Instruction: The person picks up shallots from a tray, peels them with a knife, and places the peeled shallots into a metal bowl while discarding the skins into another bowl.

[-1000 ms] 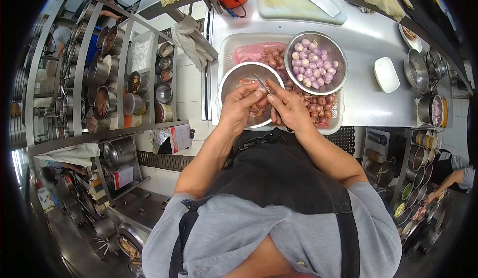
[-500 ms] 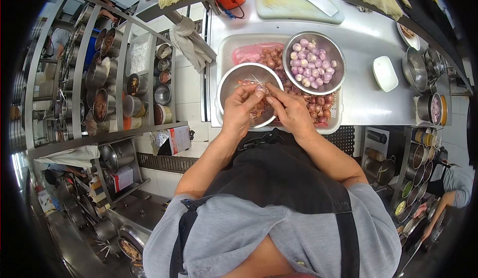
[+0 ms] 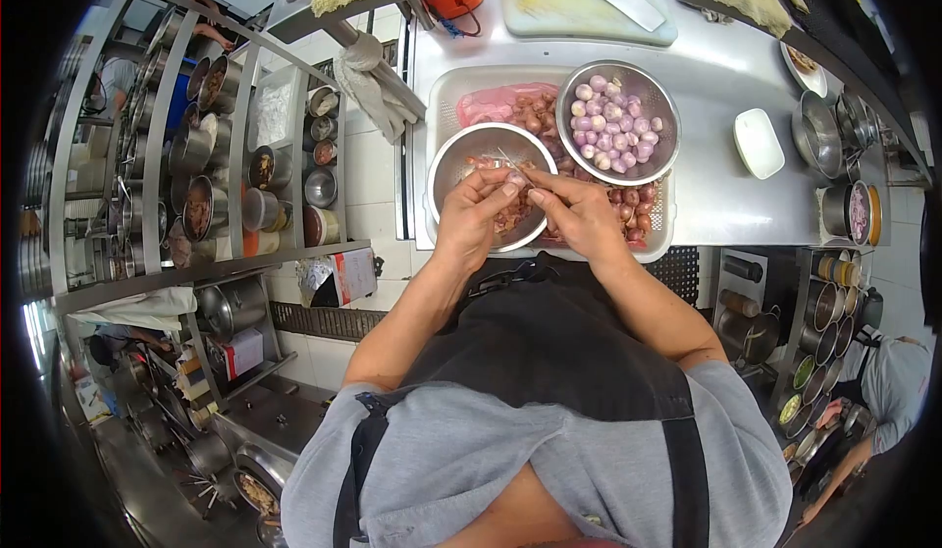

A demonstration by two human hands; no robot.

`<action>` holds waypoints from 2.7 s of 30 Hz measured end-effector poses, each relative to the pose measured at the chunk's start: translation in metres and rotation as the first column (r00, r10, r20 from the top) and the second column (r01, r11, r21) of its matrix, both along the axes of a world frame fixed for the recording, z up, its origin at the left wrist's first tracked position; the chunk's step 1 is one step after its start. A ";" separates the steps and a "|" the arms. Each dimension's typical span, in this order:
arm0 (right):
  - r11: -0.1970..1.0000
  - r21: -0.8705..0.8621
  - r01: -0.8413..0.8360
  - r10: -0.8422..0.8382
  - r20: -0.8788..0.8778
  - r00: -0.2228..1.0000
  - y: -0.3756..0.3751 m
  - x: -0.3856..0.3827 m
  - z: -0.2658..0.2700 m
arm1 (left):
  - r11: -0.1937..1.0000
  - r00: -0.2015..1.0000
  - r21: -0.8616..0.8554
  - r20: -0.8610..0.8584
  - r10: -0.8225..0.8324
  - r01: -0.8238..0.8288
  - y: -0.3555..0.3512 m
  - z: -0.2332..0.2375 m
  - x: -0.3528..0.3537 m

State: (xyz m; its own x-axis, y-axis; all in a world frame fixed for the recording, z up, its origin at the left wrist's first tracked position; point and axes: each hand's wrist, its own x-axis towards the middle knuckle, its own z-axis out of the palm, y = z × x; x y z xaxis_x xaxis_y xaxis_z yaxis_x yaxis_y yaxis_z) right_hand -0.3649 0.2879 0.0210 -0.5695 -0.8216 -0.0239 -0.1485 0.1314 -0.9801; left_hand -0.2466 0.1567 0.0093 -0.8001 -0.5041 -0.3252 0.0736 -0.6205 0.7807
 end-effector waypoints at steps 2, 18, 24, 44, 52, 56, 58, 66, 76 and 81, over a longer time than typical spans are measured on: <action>0.997 0.068 -0.033 0.014 0.253 0.967 0.000 -0.004 -0.002 | 1.000 1.000 -0.015 -0.007 -0.011 0.011 -0.003 -0.001 0.002; 0.993 -0.067 -0.101 0.089 -0.162 0.983 0.004 0.000 0.007 | 0.989 0.992 -0.072 -0.022 -0.127 0.125 -0.011 0.001 0.010; 0.992 -0.041 -0.121 0.112 -0.183 0.977 0.002 0.001 0.013 | 0.986 0.994 -0.128 0.023 -0.103 0.105 -0.008 0.015 0.008; 0.977 0.109 -0.181 0.144 0.287 0.947 0.001 -0.004 0.004 | 0.963 0.977 -0.211 0.170 -0.132 0.167 -0.010 0.012 0.009; 0.983 0.084 -0.166 0.152 0.153 0.977 0.004 -0.005 0.004 | 0.991 0.993 0.085 0.054 -0.105 0.101 -0.015 0.015 0.008; 0.986 0.073 -0.150 0.136 0.174 0.975 0.004 0.004 0.014 | 0.991 0.997 0.112 0.020 -0.079 0.076 -0.014 0.011 0.007; 0.992 -0.005 -0.127 0.127 -0.076 0.989 0.003 0.005 0.017 | 0.988 0.996 0.128 -0.010 -0.089 0.090 -0.014 0.010 0.008; 0.988 0.033 -0.153 0.150 0.073 0.986 0.002 -0.002 0.003 | 0.988 0.997 0.136 0.008 -0.078 0.076 -0.015 0.013 0.010; 0.993 0.079 -0.082 0.047 0.371 0.928 0.002 -0.008 -0.009 | 0.988 0.986 0.008 -0.056 -0.155 0.156 -0.013 0.010 0.014; 0.995 0.065 -0.073 0.069 0.060 0.996 0.006 -0.004 -0.006 | 0.996 0.997 -0.034 -0.002 -0.079 0.079 -0.013 0.011 0.014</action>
State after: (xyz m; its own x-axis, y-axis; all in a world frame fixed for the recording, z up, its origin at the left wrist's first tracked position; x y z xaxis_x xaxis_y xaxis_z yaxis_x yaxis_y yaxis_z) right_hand -0.3692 0.2937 0.0151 -0.5058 -0.8554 -0.1114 -0.1032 0.1883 -0.9767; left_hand -0.2326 0.1434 0.0206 -0.8389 -0.4501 -0.3061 0.0282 -0.5976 0.8013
